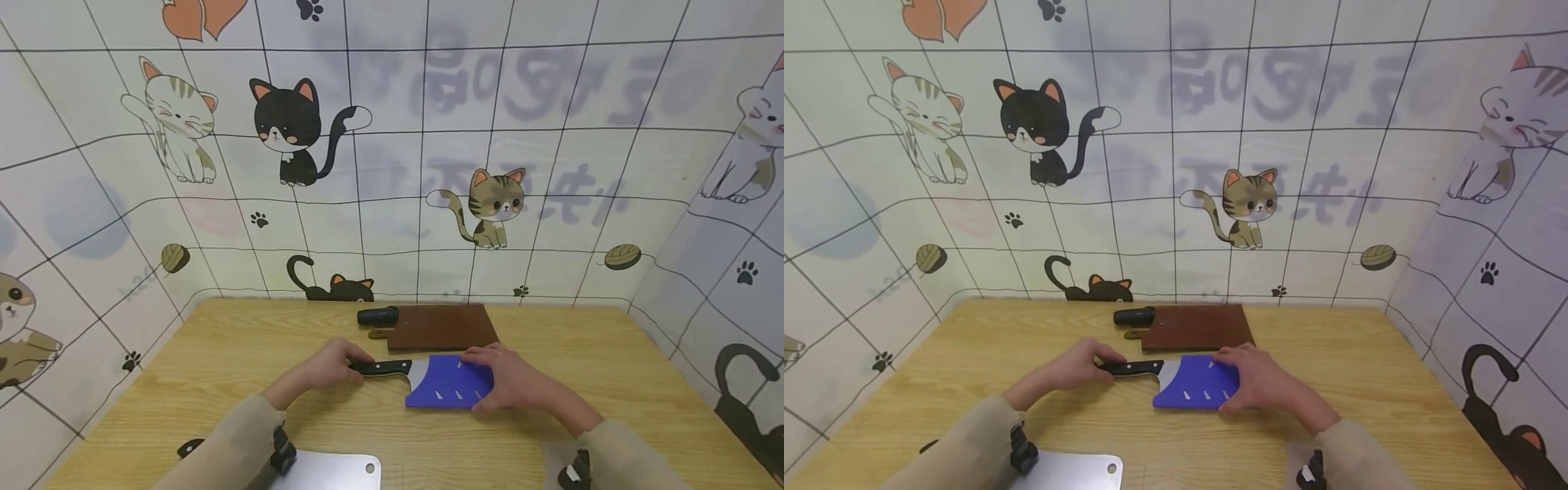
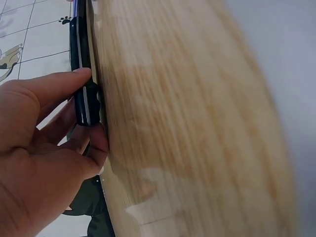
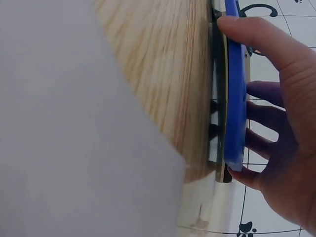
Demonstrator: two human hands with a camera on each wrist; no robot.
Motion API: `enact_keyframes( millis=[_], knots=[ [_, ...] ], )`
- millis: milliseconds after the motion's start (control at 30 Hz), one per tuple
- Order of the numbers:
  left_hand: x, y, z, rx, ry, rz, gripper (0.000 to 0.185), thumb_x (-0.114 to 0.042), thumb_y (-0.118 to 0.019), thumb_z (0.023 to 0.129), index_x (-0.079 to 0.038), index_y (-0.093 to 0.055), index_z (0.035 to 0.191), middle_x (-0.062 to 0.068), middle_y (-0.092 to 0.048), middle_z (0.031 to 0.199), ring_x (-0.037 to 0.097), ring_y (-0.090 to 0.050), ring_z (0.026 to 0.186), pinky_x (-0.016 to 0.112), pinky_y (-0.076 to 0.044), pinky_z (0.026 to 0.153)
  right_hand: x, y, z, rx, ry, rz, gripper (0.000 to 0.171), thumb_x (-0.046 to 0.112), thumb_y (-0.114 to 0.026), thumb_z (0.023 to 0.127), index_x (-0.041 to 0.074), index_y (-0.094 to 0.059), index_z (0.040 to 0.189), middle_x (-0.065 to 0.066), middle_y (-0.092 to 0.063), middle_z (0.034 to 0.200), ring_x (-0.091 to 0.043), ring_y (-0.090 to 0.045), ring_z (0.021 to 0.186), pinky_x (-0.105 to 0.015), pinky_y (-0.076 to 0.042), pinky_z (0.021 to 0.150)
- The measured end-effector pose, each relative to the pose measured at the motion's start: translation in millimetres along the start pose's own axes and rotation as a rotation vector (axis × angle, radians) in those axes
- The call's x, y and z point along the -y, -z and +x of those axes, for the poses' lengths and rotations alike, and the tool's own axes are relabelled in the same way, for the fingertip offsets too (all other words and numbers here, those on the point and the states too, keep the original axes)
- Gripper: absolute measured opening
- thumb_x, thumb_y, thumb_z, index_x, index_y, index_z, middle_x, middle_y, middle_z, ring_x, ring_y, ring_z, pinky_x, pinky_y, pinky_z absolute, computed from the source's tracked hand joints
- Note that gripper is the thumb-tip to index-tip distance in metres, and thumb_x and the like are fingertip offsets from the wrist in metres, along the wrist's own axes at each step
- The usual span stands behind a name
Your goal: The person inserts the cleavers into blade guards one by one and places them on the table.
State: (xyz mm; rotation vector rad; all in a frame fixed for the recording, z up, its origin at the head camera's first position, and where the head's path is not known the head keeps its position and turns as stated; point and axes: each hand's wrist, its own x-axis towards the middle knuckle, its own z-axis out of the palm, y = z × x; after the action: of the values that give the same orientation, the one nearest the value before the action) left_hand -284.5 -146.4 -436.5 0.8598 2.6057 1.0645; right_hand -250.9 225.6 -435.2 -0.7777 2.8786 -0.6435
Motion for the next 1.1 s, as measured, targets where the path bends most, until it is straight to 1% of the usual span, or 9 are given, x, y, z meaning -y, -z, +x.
enact_keyframes(
  millis=[167, 300, 400, 533, 667, 767, 933, 1067, 1100],
  knots=[
    [1.7, -1.7, 3.0, -0.016, -0.003, 0.054, 0.031, 0.006, -0.082, 0.079, 0.0, -0.079, 0.109, 0.004, -0.073, 0.102, 0.018, -0.063, 0.094, 0.037, -0.051, 0.085, -0.1, -1.5, 2.7, -0.002, 0.031, -0.042, 0.092, 0.047, -0.092, 0.061, 0.009, -0.063, 0.14, -0.016, -0.058, 0.142, -0.042, -0.05, 0.128, -0.062, -0.043, 0.099],
    [1.8, -2.4, 4.0, -0.026, 0.009, 0.066, 0.032, 0.007, -0.083, 0.078, 0.0, -0.078, 0.109, 0.004, -0.071, 0.103, 0.016, -0.059, 0.091, 0.035, -0.049, 0.082, -0.3, -1.4, 2.4, -0.005, 0.037, -0.026, 0.091, 0.046, -0.092, 0.062, 0.009, -0.063, 0.139, -0.016, -0.059, 0.14, -0.042, -0.05, 0.127, -0.063, -0.042, 0.098],
    [0.6, 0.6, 0.7, -0.017, 0.006, 0.096, 0.036, 0.004, -0.084, 0.079, 0.001, -0.076, 0.114, 0.007, -0.071, 0.108, 0.02, -0.06, 0.093, 0.037, -0.049, 0.084, 0.0, -0.6, 1.7, 0.001, 0.047, -0.01, 0.089, 0.046, -0.091, 0.063, 0.008, -0.063, 0.139, -0.017, -0.059, 0.14, -0.044, -0.048, 0.129, -0.066, -0.039, 0.099],
    [-3.2, 13.2, -12.1, -0.002, 0.011, 0.115, 0.044, -0.004, -0.084, 0.082, 0.001, -0.071, 0.123, 0.012, -0.068, 0.119, 0.03, -0.061, 0.102, 0.042, -0.051, 0.087, -0.8, 4.0, -2.9, -0.003, 0.077, 0.0, 0.086, 0.05, -0.09, 0.069, 0.007, -0.063, 0.139, -0.02, -0.056, 0.143, -0.047, -0.044, 0.132, -0.07, -0.036, 0.101],
    [-8.2, 31.9, -30.8, -0.016, 0.008, 0.097, 0.049, -0.009, -0.083, 0.084, 0.001, -0.067, 0.13, 0.016, -0.064, 0.127, 0.034, -0.059, 0.109, 0.049, -0.05, 0.09, -3.2, 17.1, -16.6, -0.031, 0.109, 0.023, 0.083, 0.048, -0.089, 0.074, 0.006, -0.062, 0.14, -0.021, -0.056, 0.143, -0.048, -0.046, 0.13, -0.069, -0.038, 0.1],
    [-9.2, 45.0, -50.1, -0.032, 0.011, 0.07, 0.055, -0.012, -0.082, 0.085, 0.0, -0.063, 0.135, 0.018, -0.062, 0.13, 0.031, -0.058, 0.11, 0.046, -0.051, 0.086, -3.3, 29.0, -33.3, -0.031, 0.094, 0.057, 0.082, 0.045, -0.089, 0.077, 0.006, -0.06, 0.142, -0.018, -0.058, 0.142, -0.047, -0.048, 0.129, -0.067, -0.04, 0.1],
    [-0.8, 58.8, -93.8, -0.019, 0.008, -0.027, 0.066, -0.017, -0.081, 0.087, 0.0, -0.055, 0.144, 0.02, -0.059, 0.131, 0.035, -0.055, 0.111, 0.037, -0.049, 0.081, -1.2, 40.1, -71.7, 0.022, 0.003, 0.11, 0.081, 0.045, -0.088, 0.077, 0.011, -0.058, 0.145, -0.014, -0.057, 0.142, -0.045, -0.049, 0.129, -0.066, -0.042, 0.098],
    [9.2, 63.4, -130.7, 0.014, -0.008, -0.069, 0.068, -0.018, -0.081, 0.088, 0.0, -0.052, 0.146, 0.016, -0.06, 0.129, 0.032, -0.055, 0.111, 0.034, -0.046, 0.079, -10.5, 38.5, -101.9, 0.06, -0.005, 0.087, 0.082, 0.048, -0.088, 0.076, 0.016, -0.058, 0.145, -0.008, -0.057, 0.14, -0.034, -0.052, 0.126, -0.053, -0.048, 0.093],
    [11.8, 64.0, -139.0, 0.025, -0.002, -0.076, 0.067, -0.019, -0.081, 0.088, -0.001, -0.053, 0.146, 0.014, -0.061, 0.128, 0.029, -0.055, 0.111, 0.034, -0.046, 0.079, -13.5, 37.5, -108.0, 0.072, -0.012, 0.084, 0.084, 0.048, -0.088, 0.074, 0.015, -0.058, 0.145, -0.009, -0.058, 0.14, -0.036, -0.052, 0.125, -0.054, -0.048, 0.093]
  ],
)
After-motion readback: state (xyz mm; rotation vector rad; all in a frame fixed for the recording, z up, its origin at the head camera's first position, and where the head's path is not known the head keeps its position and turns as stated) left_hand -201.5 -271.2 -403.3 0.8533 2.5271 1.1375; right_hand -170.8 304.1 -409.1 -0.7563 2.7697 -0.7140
